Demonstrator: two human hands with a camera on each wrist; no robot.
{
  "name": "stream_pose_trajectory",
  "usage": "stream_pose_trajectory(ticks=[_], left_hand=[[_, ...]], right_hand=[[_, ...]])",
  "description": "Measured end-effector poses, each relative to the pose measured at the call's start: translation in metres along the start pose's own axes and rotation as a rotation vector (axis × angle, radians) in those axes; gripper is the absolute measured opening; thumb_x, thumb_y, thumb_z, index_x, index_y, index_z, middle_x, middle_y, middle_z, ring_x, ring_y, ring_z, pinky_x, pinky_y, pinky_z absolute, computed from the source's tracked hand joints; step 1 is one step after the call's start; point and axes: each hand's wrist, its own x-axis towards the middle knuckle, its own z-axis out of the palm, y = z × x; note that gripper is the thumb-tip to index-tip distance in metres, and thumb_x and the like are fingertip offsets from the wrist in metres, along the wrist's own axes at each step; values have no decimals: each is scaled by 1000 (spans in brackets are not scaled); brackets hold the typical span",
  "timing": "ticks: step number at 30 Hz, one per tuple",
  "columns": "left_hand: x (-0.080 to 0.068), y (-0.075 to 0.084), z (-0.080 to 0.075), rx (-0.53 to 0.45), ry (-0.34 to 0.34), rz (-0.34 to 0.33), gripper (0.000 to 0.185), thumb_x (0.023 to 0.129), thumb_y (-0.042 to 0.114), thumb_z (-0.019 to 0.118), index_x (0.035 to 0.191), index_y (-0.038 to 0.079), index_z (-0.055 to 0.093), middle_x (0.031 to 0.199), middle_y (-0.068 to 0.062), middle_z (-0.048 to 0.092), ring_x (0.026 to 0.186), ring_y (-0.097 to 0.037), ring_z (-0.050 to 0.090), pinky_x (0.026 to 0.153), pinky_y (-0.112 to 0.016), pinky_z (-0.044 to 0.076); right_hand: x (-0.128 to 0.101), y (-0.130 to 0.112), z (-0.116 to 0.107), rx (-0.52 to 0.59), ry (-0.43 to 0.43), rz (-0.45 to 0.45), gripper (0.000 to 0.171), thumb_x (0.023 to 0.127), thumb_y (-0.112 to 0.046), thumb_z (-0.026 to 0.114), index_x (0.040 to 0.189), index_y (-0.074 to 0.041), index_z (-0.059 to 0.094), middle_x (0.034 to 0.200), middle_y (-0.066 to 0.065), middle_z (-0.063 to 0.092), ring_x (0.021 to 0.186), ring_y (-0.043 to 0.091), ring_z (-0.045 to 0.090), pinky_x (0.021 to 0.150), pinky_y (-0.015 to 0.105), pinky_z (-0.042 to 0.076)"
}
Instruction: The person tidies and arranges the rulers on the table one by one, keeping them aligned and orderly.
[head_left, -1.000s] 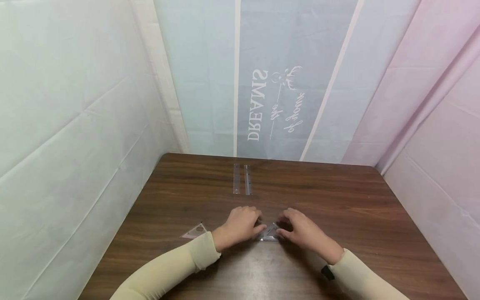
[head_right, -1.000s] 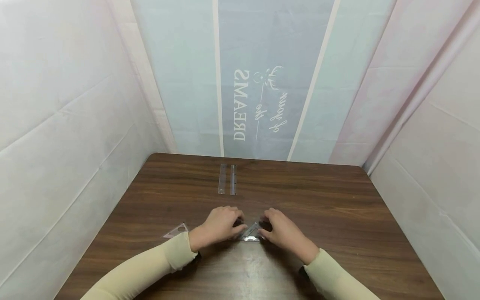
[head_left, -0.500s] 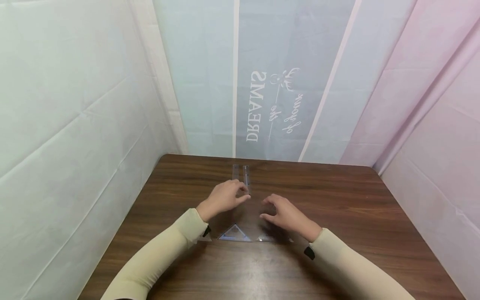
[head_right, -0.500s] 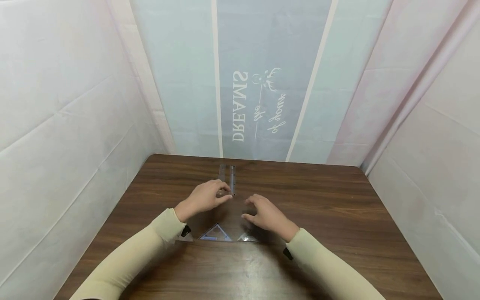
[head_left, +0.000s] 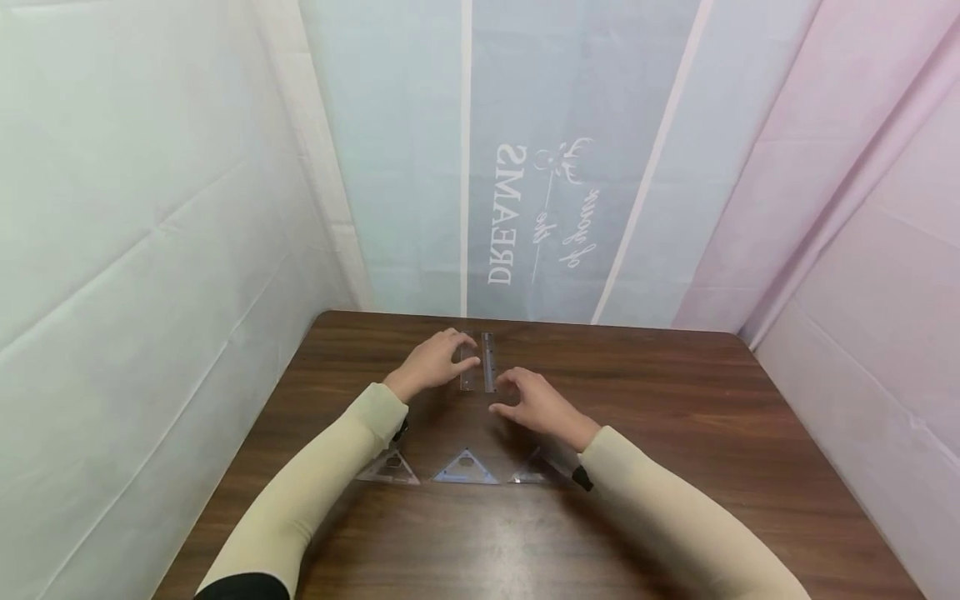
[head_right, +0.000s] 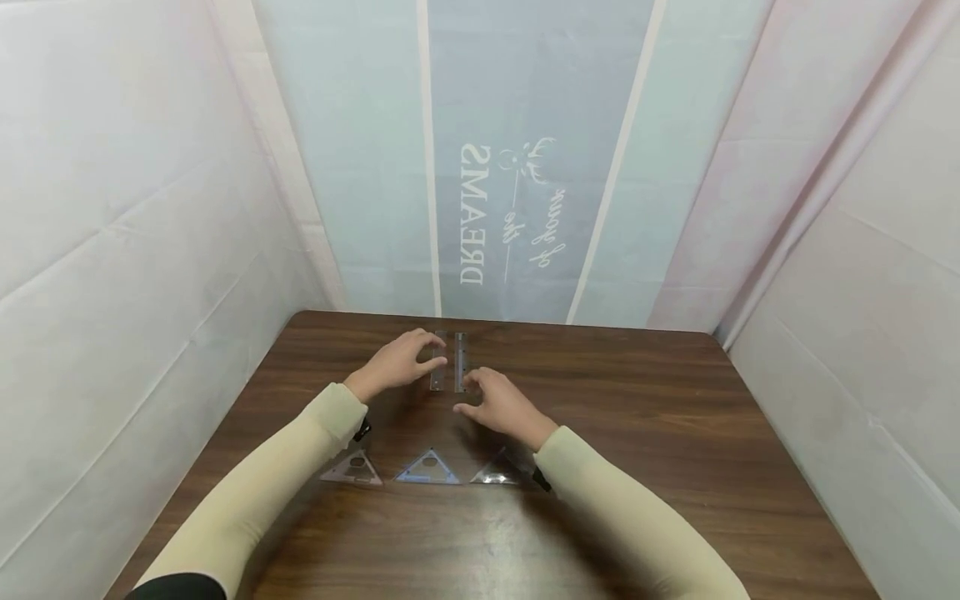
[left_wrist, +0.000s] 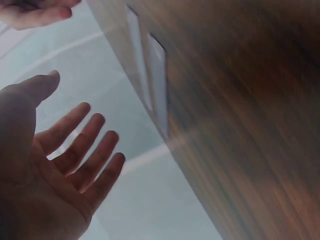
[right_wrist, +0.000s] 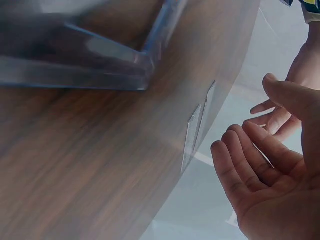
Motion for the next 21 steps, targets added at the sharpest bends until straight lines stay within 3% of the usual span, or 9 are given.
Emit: stream_pose_trajectory(ticks=[11, 21], left_hand=[[35, -34, 4, -21, -36, -79, 52, 109, 41, 65, 149, 8, 59, 151, -18, 56, 140, -35, 54, 114, -54, 46], [50, -54, 14, -84, -83, -123, 59, 111, 38, 62, 155, 1, 51, 158, -22, 48, 147, -38, 47, 120, -54, 41]], right_hand=[[42, -7, 4, 18, 7, 52, 47, 94, -26, 87, 124, 4, 69, 116, 15, 72, 104, 28, 70, 92, 45, 59], [66, -5, 17, 15, -13, 128, 47, 93, -28, 88, 122, 5, 69, 114, 16, 72, 104, 28, 70, 92, 44, 59]])
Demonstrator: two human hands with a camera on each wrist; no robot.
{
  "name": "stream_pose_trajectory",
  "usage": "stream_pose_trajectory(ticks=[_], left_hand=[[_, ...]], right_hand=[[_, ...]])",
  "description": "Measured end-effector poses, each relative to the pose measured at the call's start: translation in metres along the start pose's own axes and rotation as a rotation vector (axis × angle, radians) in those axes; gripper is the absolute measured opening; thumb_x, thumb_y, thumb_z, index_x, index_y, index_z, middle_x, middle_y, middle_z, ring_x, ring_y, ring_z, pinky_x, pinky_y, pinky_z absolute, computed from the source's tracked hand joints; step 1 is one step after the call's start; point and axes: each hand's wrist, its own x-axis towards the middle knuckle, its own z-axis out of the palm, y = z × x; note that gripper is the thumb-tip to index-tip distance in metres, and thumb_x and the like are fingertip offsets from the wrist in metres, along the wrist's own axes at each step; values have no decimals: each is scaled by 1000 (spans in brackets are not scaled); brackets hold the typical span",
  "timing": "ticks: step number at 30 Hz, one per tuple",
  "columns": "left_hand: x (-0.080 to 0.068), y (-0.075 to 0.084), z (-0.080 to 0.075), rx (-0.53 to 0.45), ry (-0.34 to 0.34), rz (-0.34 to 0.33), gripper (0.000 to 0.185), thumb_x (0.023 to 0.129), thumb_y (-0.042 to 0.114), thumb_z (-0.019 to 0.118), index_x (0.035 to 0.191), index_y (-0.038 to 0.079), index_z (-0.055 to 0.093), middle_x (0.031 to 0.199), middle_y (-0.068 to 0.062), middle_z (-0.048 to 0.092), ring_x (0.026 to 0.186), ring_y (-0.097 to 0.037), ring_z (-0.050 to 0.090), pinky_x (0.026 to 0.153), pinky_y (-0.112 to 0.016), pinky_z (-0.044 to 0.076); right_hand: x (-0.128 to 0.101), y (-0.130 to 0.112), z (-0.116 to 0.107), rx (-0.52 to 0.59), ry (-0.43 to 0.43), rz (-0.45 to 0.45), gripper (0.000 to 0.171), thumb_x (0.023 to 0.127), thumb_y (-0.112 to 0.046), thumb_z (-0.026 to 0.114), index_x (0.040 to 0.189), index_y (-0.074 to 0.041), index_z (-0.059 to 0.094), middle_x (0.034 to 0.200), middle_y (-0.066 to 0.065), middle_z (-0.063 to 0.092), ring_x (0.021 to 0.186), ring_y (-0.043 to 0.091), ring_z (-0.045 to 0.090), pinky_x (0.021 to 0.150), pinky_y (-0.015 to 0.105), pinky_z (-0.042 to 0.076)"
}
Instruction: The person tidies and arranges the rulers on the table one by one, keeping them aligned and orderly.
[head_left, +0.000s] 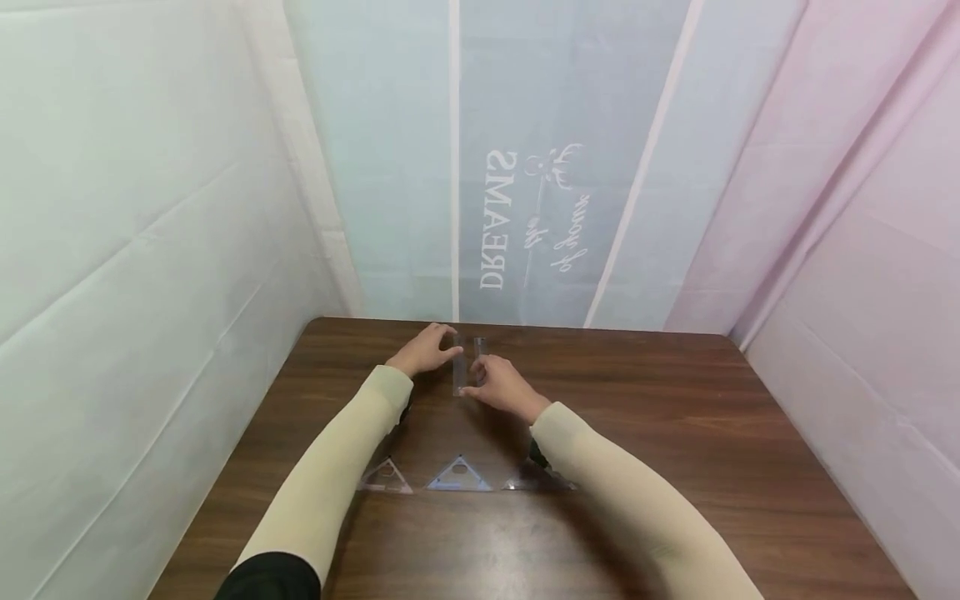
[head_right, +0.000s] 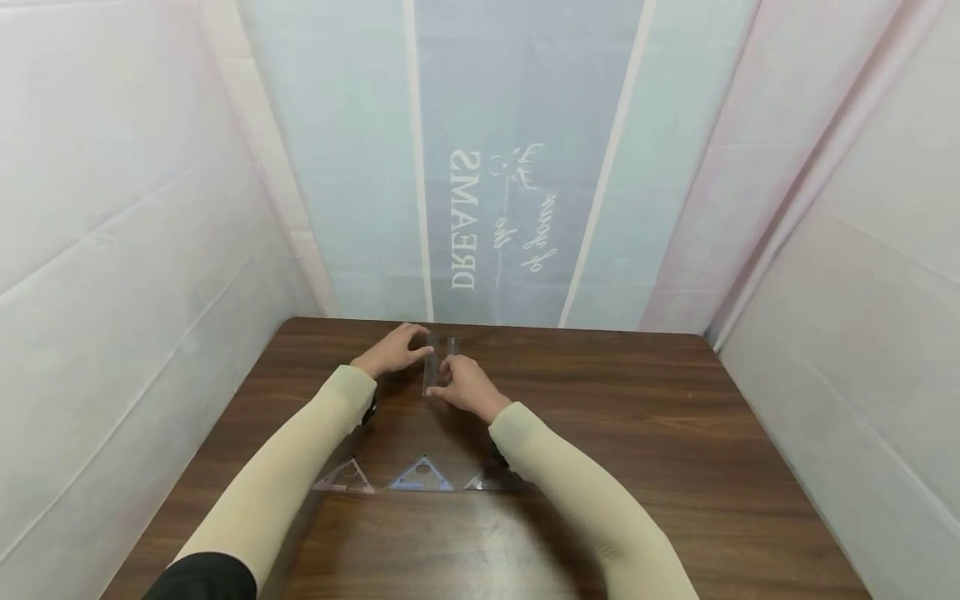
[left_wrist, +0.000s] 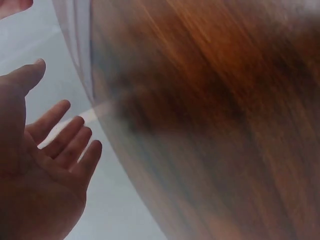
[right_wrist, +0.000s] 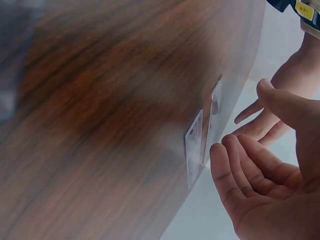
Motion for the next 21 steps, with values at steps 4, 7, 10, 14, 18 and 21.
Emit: stream_pose_trajectory(ticks=[4, 7, 10, 14, 18, 21], left_hand=[[5, -5, 3, -17, -10, -2, 60, 111, 34, 62, 157, -1, 47, 161, -23, 45, 151, -39, 43, 123, -53, 37], [8, -4, 5, -8, -26, -5, 61, 112, 33, 61, 159, -2, 45, 163, -23, 45, 152, -38, 43, 123, -53, 37], [12, -1, 6, 18, -30, -25, 60, 112, 33, 61, 159, 0, 45, 163, -22, 47, 152, -38, 43, 123, -52, 37], [18, 0, 8, 72, -21, -49, 56, 112, 33, 60, 158, 2, 48, 162, -20, 48, 152, -38, 44, 123, -52, 37], [20, 0, 11, 127, -12, -81, 54, 112, 34, 60, 157, 6, 52, 162, -18, 47, 151, -38, 43, 121, -54, 40], [21, 0, 13, 148, -1, -105, 53, 112, 35, 61, 157, 9, 53, 161, -16, 48, 149, -37, 44, 118, -54, 42]], right_hand=[[8, -1, 5, 6, 2, 17, 47, 93, -27, 88, 122, 4, 69, 114, 17, 73, 106, 29, 71, 93, 44, 59], [11, -2, 8, 9, -10, 35, 46, 94, -25, 87, 124, 4, 68, 116, 18, 72, 107, 30, 71, 93, 44, 59], [12, -2, 12, 6, -27, 45, 42, 95, -25, 86, 121, 3, 69, 114, 18, 73, 105, 30, 71, 91, 44, 60], [12, -3, 16, -8, -31, 58, 39, 95, -25, 86, 117, 3, 70, 107, 16, 74, 96, 28, 72, 85, 43, 61], [13, -4, 17, -6, -30, 79, 42, 96, -25, 85, 120, 6, 71, 104, 16, 74, 92, 27, 71, 82, 42, 61], [14, -5, 18, -11, -29, 85, 38, 96, -24, 84, 117, 6, 72, 101, 16, 75, 89, 26, 71, 79, 41, 61]])
